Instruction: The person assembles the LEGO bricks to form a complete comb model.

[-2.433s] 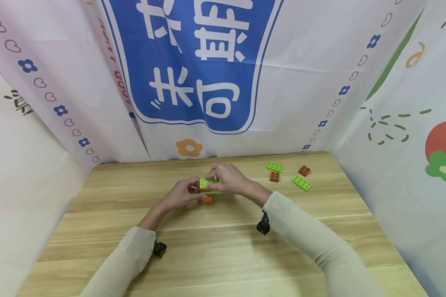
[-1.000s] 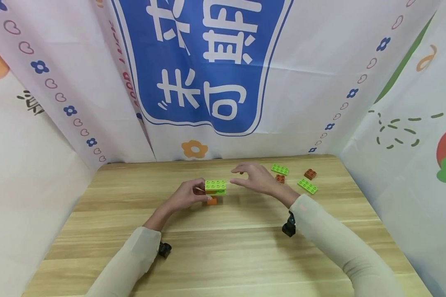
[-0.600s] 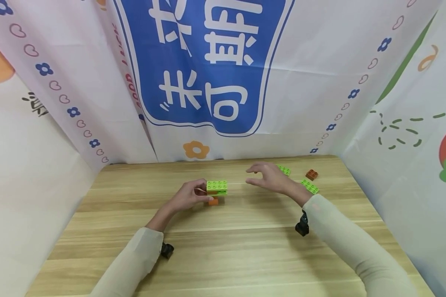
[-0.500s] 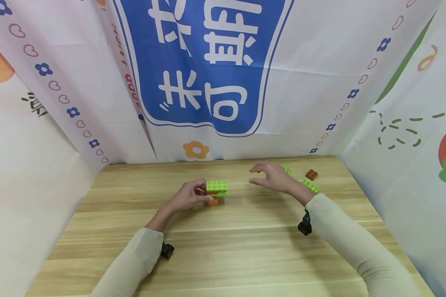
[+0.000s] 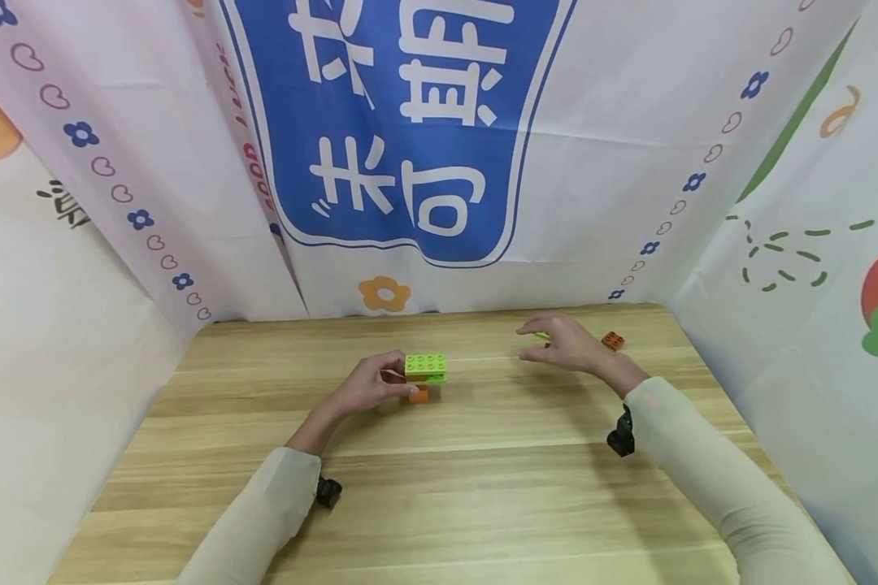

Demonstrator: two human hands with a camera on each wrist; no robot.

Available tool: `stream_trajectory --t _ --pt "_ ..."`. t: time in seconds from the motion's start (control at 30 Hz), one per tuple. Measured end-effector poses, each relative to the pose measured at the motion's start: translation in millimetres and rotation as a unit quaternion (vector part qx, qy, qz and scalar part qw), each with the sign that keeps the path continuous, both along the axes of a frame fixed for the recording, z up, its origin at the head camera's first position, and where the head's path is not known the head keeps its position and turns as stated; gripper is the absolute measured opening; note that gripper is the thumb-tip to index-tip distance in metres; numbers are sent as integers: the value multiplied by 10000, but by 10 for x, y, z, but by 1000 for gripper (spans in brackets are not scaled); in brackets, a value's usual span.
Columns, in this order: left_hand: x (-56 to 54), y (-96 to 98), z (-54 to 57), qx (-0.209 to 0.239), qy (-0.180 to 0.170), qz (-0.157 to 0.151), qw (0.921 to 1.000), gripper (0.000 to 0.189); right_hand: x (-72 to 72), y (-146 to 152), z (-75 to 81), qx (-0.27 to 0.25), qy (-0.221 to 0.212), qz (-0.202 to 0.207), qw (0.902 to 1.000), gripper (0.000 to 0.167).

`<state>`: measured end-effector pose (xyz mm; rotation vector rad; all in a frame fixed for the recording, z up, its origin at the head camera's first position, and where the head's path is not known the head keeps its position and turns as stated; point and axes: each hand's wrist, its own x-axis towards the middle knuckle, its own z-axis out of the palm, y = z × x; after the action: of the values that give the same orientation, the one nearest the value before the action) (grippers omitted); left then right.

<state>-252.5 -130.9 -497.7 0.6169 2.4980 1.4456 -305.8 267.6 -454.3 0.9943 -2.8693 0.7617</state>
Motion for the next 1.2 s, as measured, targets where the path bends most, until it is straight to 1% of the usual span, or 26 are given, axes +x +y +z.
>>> stream_trajectory --t 0.17,0.3,0.53,0.63,0.97,1.1,1.2 --pt "8 2 7 13 2 -17 10000 22 -20 111 -24 -24 -174 -147 9997 48" --pt "8 7 10 31 -54 -6 10000 21 -45 195 -59 -22 -244 -189 9995 50" --pt "3 9 16 -23 -31 3 10000 21 -63 326 -106 -15 -216 -95 9997 52" --pt "2 4 14 -34 -40 5 10000 21 -69 369 -126 -9 -235 -120 9997 53" --pt "15 -11 20 -15 -95 -8 10000 24 -81 504 -186 -30 -585 -457 9972 55" --pt "14 -11 20 -12 -100 7 9999 24 -78 527 -215 -83 -625 -531 9966 54" --pt "15 -12 21 -28 -70 8 10000 24 -82 530 -249 -84 -571 -524 9970 52"
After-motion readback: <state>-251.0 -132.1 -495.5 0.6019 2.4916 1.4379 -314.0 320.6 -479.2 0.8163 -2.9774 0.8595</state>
